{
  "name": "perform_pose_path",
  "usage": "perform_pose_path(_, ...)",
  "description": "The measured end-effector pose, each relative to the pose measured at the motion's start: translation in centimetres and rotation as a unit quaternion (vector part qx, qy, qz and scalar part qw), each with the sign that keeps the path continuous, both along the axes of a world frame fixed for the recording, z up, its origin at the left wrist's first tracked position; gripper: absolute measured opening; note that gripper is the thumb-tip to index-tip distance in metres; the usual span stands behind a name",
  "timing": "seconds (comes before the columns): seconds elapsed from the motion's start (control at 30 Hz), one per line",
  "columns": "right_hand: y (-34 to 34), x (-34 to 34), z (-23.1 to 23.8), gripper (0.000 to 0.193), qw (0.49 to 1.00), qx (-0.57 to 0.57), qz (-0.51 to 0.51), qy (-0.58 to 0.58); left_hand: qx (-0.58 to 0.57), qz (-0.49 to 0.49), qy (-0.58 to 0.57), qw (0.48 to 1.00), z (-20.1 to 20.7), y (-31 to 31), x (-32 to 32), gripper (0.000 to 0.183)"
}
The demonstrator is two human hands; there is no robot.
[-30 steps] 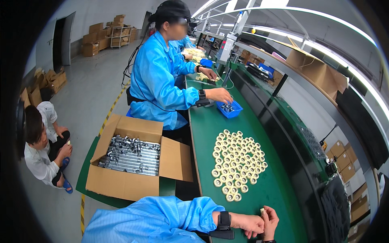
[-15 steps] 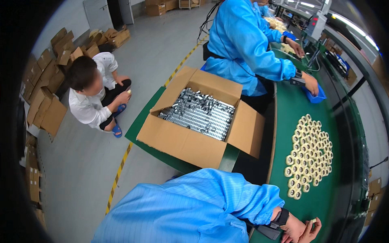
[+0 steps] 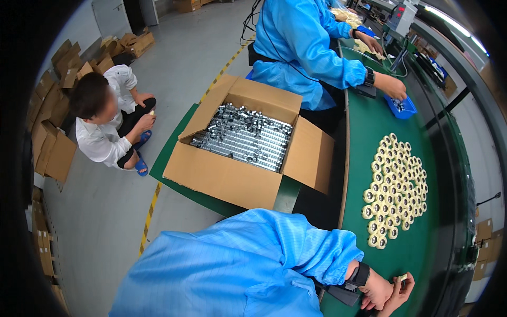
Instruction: The worker is assembling small plastic and metal components, likely for an electronic device or small motor, at a factory workbench.
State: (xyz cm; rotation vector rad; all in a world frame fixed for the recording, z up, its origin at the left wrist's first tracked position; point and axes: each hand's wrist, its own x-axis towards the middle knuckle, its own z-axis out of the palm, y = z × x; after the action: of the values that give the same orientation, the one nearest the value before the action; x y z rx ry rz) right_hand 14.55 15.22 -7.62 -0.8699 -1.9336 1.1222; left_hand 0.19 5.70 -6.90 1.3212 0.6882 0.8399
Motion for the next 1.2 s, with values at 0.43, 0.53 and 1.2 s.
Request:
perform_pose_path(0.43,-1.2,-1.1,1.0,0.029,1.000,-0.001,-0.006,-0.011,-0.007,0.006,0.005,1.000,0.9,-0.7,-0.5,0.017)
perform_pose_path(0.53,-1.5,-1.3,1.2,0.028,1.000,-0.010,-0.016,0.005,0.007,-0.009,0.017,1.000,1.0,-0.6,-0.5,0.018)
perform_pose_path(1.2,-2.4,-1.9,1.3,0.026,0.999,-0.004,-0.011,0.030,0.022,0.010,0.004,1.000,0.4,-0.9,-0.4,0.023)
